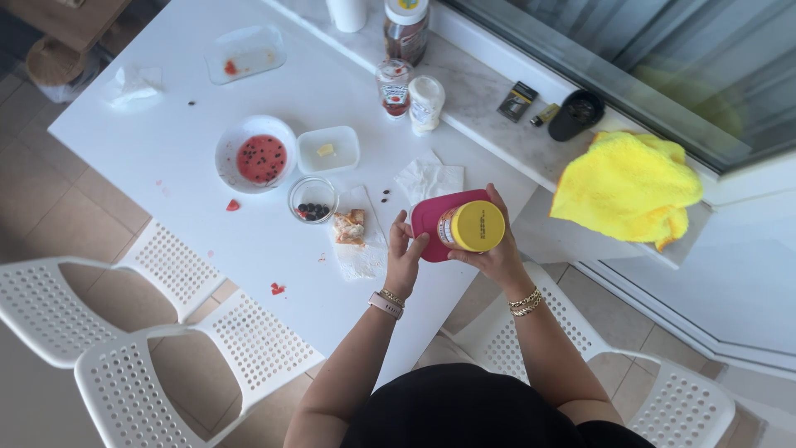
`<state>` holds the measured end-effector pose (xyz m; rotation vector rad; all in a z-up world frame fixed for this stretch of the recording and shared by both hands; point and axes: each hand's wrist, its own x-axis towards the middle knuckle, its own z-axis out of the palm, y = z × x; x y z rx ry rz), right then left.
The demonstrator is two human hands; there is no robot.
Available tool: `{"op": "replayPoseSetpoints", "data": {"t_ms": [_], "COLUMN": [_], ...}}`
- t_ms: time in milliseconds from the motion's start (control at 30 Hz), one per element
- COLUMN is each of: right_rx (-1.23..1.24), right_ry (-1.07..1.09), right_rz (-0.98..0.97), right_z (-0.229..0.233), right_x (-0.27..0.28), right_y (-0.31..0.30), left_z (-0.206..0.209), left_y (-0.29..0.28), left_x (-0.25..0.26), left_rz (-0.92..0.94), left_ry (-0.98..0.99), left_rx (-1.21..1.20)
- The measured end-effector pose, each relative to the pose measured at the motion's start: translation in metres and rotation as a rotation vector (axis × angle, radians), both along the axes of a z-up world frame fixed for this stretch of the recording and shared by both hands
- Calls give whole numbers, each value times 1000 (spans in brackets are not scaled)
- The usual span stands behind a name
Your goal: Clearing dirty dishes from a balcony table and putting away food containers in the kitchen.
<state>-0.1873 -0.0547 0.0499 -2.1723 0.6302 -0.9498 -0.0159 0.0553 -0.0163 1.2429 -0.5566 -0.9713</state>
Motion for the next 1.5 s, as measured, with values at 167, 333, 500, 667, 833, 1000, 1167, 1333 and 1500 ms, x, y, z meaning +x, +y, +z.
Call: {"op": "replayPoseSetpoints", "data": {"t_ms": [167,333,500,667,833,1000,1167,1333,1500], "right_rx": [16,145,397,281,61,160,204,178,180], "right_ry": [30,-35,-105,16,196,109,-2,42,111], "right_rz": [-156,-351,-602,-913,-1185,-1401,-1505,-1586,-1626], "right_z": [25,43,88,108,103,103,110,116,114], "right_x": [-38,-89,-140,-206,-288,-371,-472,-565,-645], "right_y": [59,143,236,319,398,470,522,567,595], "left_z": [21,45,47,48,72,73,90,94,92], "left_y": [30,75,116,154,178,205,239,273,292], "left_x": [-25,-56,-109,-189,-279,-389,-514,-622,-715], "left_rz": [-116,-338,-639,-910,-1269,-1574,-1682,-1744,-1802], "left_ry": [9,-59,133,443,614,552,424,409,299], "left_rx": [-57,-100,-108,-27,142,375,421,426,505]}}
